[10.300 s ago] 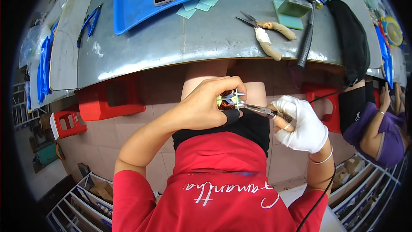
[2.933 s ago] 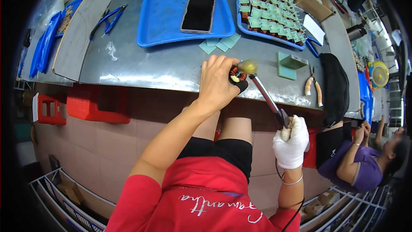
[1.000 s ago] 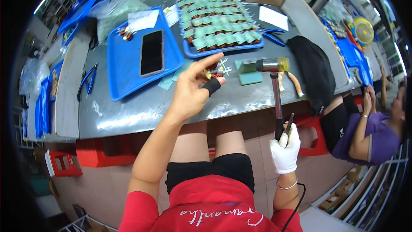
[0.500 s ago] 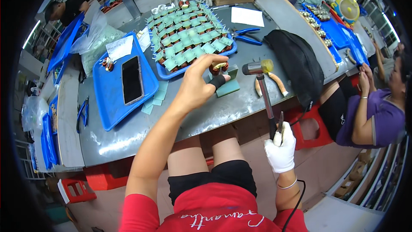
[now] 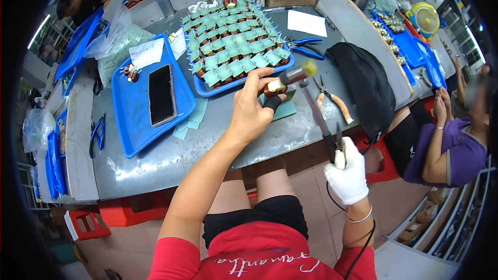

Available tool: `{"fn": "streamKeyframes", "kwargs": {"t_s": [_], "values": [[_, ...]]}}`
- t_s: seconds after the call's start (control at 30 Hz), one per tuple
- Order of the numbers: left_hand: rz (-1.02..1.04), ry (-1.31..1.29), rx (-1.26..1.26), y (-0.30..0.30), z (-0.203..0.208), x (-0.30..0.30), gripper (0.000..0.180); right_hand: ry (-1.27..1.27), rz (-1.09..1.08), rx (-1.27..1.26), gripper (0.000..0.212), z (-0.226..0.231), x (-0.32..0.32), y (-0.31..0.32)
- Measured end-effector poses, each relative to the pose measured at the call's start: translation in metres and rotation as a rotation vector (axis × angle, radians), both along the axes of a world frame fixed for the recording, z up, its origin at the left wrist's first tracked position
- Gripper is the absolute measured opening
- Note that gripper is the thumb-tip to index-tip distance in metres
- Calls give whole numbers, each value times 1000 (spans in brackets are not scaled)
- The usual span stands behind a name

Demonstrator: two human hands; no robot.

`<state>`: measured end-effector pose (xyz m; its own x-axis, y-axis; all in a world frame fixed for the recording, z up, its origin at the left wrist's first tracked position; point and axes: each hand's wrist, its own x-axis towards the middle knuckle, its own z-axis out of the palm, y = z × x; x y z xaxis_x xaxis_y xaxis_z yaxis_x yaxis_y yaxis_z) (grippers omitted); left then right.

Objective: Assembling electrical components by mounting copper coils onto metal frames.

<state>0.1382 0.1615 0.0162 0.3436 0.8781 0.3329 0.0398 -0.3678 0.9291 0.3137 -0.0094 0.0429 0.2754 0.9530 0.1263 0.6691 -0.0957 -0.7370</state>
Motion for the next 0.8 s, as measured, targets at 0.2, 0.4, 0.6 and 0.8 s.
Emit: {"fn": "streamKeyframes", "kwargs": {"t_s": [0.2, 0.4, 0.6, 0.8], "values": [[26, 30, 14, 1, 5, 1, 45, 22, 14, 56, 25, -15, -6, 3], [19, 0, -44, 2, 4, -2, 48, 106, -94, 63, 25, -11, -7, 1], [-8, -29, -22, 5, 0, -4, 50, -85, -97, 6, 26, 16, -5, 3], [7, -54, -25, 2, 2, -3, 51, -617, 83, 204, 24, 49, -14, 12]]}}
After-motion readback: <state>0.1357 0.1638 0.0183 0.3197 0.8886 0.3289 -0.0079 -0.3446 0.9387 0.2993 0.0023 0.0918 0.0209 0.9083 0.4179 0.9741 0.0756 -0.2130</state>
